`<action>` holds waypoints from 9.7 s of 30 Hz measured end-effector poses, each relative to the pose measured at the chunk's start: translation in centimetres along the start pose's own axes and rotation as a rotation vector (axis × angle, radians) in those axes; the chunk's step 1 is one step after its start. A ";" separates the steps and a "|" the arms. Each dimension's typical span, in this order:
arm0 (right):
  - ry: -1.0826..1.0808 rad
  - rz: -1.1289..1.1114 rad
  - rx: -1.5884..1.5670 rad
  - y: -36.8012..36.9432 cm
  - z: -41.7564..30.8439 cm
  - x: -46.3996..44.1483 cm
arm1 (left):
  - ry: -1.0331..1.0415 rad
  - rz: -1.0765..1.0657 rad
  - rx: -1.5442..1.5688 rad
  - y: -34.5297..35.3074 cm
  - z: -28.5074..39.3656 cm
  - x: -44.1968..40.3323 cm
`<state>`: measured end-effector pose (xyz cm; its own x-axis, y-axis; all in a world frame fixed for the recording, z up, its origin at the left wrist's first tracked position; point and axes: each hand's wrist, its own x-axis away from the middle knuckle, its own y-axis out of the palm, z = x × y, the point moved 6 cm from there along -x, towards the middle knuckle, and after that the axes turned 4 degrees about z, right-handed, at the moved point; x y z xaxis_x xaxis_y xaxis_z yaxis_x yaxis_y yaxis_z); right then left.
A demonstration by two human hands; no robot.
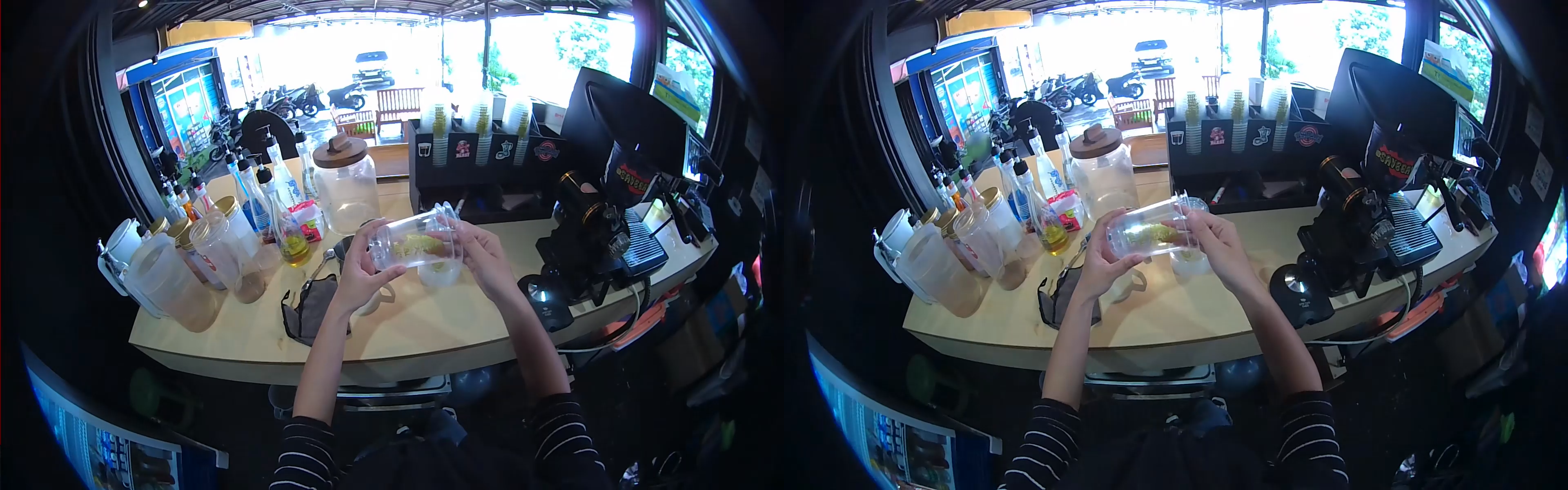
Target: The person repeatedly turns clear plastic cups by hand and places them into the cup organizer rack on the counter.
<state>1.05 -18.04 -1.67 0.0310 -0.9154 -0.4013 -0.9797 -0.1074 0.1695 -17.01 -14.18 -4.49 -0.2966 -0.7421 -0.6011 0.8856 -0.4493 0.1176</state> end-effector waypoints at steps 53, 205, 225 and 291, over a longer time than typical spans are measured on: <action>-0.367 0.187 0.288 -6.3 -1.7 -3.8 | 0.004 0.198 0.073 4.6 -2.1 -8.1; -0.474 0.175 0.441 -0.5 -0.9 -0.8 | -0.101 0.219 0.057 -1.0 -0.7 -2.0; -0.144 -0.022 0.123 -0.2 0.5 -1.4 | -0.100 0.100 0.083 -1.2 -0.9 -1.0; -0.675 0.296 0.854 -14.0 -12.3 -29.2 | 0.367 -0.208 -1.124 9.9 -6.3 -23.6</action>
<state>16.25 5.40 18.71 -0.0848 -0.4356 -0.8961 -0.7531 0.6169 -0.2287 1.05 2.00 5.86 -0.5130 -0.4385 -0.7380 0.7035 0.2779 -0.6541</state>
